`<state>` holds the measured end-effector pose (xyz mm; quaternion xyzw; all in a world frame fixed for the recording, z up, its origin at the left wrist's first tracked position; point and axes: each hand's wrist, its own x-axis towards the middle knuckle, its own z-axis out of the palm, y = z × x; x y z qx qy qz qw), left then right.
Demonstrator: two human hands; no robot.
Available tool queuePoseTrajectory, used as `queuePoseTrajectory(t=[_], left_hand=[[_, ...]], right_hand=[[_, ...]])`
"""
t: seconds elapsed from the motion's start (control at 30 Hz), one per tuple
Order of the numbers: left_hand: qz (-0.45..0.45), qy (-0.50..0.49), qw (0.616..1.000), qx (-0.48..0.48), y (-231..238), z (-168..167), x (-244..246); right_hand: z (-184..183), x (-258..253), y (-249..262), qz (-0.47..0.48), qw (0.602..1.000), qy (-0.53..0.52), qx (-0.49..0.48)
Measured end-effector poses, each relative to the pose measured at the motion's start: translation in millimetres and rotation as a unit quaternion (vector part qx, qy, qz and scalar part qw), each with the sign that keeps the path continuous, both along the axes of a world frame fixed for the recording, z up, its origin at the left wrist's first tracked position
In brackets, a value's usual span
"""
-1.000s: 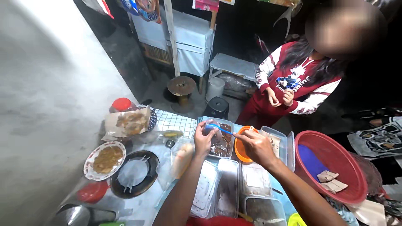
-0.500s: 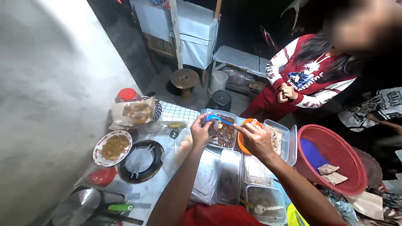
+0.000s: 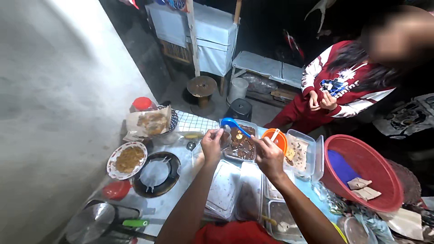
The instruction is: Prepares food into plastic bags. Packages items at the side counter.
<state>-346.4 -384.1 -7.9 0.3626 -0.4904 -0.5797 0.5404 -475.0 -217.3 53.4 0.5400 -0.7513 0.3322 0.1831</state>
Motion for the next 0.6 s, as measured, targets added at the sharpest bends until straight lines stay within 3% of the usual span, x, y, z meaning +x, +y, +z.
queuePoseTrajectory(t=[0.1, 0.17, 0.27, 0.4, 0.53, 0.6], left_hand=[[-0.010, -0.022, 1.000, -0.018, 1.0, 4.2, 11.4], [-0.013, -0.026, 0.999, -0.046, 1.2, 9.4, 20.5], [-0.027, -0.054, 0.994, -0.091, -3.6, 19.7, 37.1], [0.014, -0.132, 0.985, -0.108, -10.5, 17.3, 57.5], [0.021, -0.125, 0.984, -0.121, -0.7, 29.4, 74.5], [0.011, -0.104, 0.986, -0.127, 9.9, 39.7, 82.8]], right_hand=[[-5.9, -10.4, 3.7, -0.054, 0.995, -0.078, 0.005], [-16.5, -17.2, 8.2, -0.120, 0.982, -0.115, 0.093], [-54.9, -20.2, 7.1, -0.165, 0.922, -0.200, 0.287], [-113.4, -13.6, 12.2, -0.166, 0.882, -0.235, 0.373], [-101.3, -10.4, 15.8, -0.174, 0.861, -0.209, 0.429], [-93.2, -11.3, 16.9, -0.151, 0.877, -0.190, 0.415]])
